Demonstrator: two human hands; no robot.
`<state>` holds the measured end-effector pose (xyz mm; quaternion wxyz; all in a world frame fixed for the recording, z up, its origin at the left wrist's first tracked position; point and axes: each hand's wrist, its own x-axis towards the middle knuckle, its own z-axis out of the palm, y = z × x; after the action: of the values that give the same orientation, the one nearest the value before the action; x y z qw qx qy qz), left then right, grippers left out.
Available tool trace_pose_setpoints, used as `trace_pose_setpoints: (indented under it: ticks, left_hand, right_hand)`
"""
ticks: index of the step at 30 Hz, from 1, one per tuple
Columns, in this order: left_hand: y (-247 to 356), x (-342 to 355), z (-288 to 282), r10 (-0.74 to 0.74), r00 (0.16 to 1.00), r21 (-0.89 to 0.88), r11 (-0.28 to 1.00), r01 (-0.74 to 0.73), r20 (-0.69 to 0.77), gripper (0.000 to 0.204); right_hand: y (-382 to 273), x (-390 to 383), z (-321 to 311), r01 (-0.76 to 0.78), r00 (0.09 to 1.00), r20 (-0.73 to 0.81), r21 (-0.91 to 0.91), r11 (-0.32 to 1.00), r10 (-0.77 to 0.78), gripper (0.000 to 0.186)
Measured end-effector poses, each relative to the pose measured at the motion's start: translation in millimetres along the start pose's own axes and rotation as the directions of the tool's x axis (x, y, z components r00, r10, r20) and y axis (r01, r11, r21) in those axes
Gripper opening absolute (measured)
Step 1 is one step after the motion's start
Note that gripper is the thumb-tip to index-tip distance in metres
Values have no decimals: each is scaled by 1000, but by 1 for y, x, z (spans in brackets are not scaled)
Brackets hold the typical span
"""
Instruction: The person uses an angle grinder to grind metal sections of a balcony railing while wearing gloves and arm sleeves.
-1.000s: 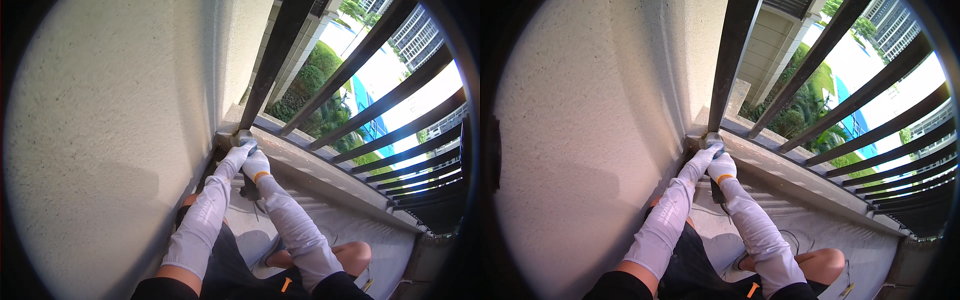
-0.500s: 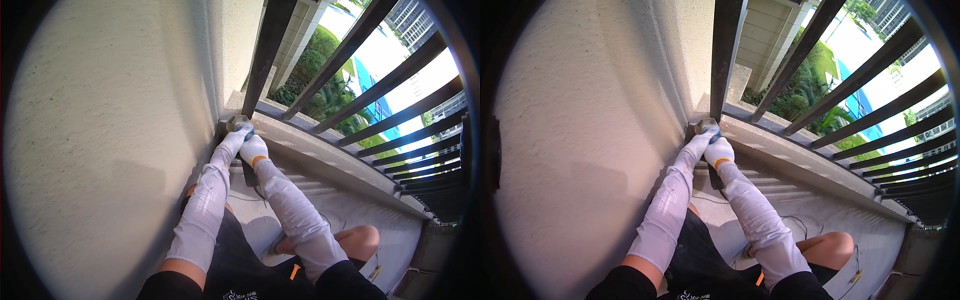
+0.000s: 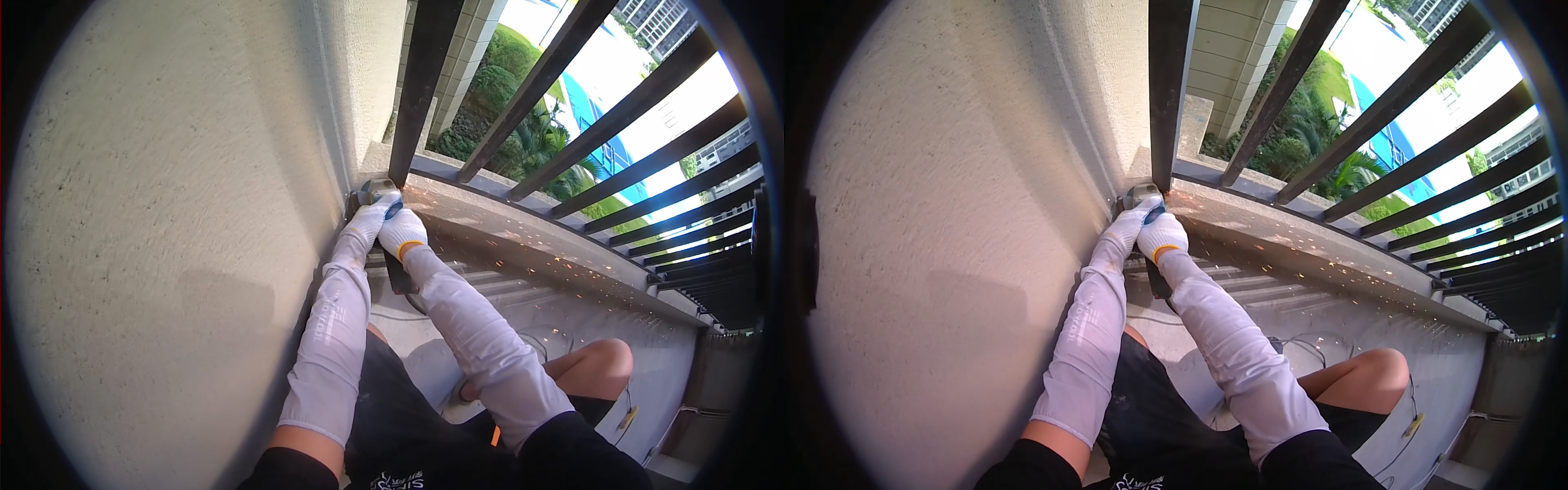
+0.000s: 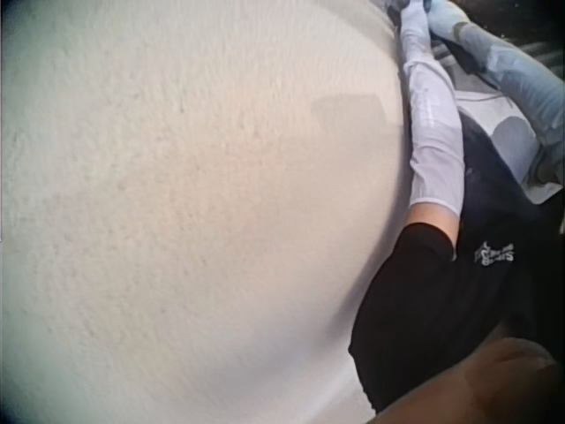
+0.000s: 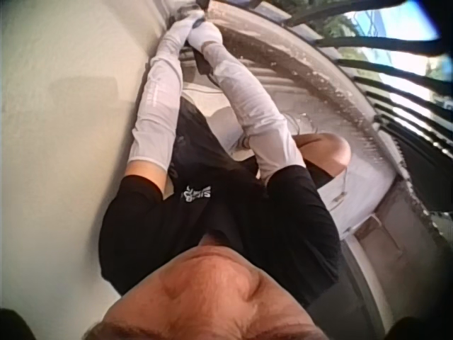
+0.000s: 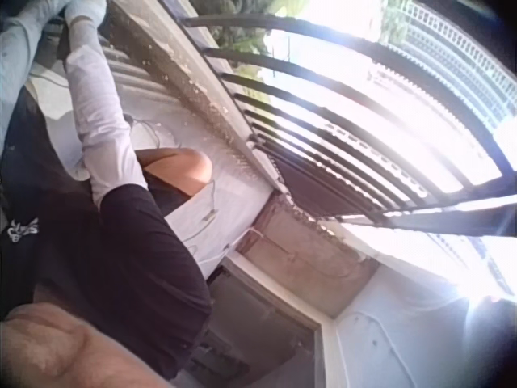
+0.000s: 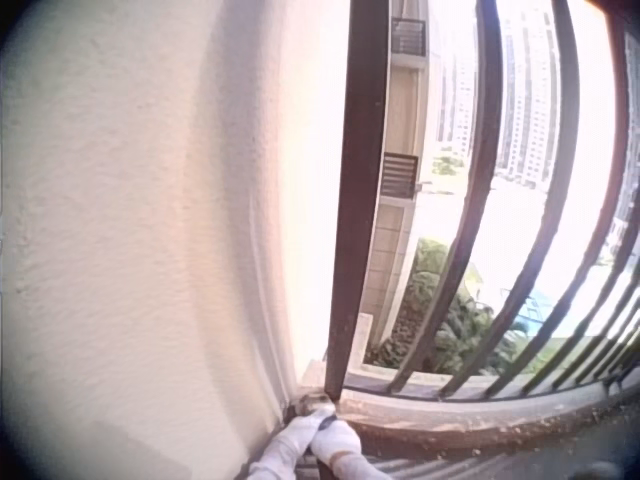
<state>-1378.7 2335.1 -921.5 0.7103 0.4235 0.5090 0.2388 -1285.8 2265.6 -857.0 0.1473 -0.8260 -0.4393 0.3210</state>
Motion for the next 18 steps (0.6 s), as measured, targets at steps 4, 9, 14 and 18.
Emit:
trace_pose_setpoints:
  ticks: [4, 9, 14, 18]
  left_hand:
    - [-1, 7, -7, 50, 999, 48, 998, -51, 19, 75]
    - [14, -16, 7, 2, 999, 93, 996, 2, -39, 62]
    - [10, -7, -2, -28, 999, 165, 986, 35, -43, 71]
    - [-6, 10, -15, 13, 999, 55, 998, -11, -38, 75]
  right_hand:
    - [-4, 0, -1, 4, 1000, -16, 66, 998, -3, 57]
    - [22, -7, -10, 182, 982, 22, 166, 969, -188, 56]
    - [27, -17, -5, -31, 972, 195, 662, 749, -133, 43]
    - [12, -22, 7, 18, 990, 100, 610, 792, -100, 41]
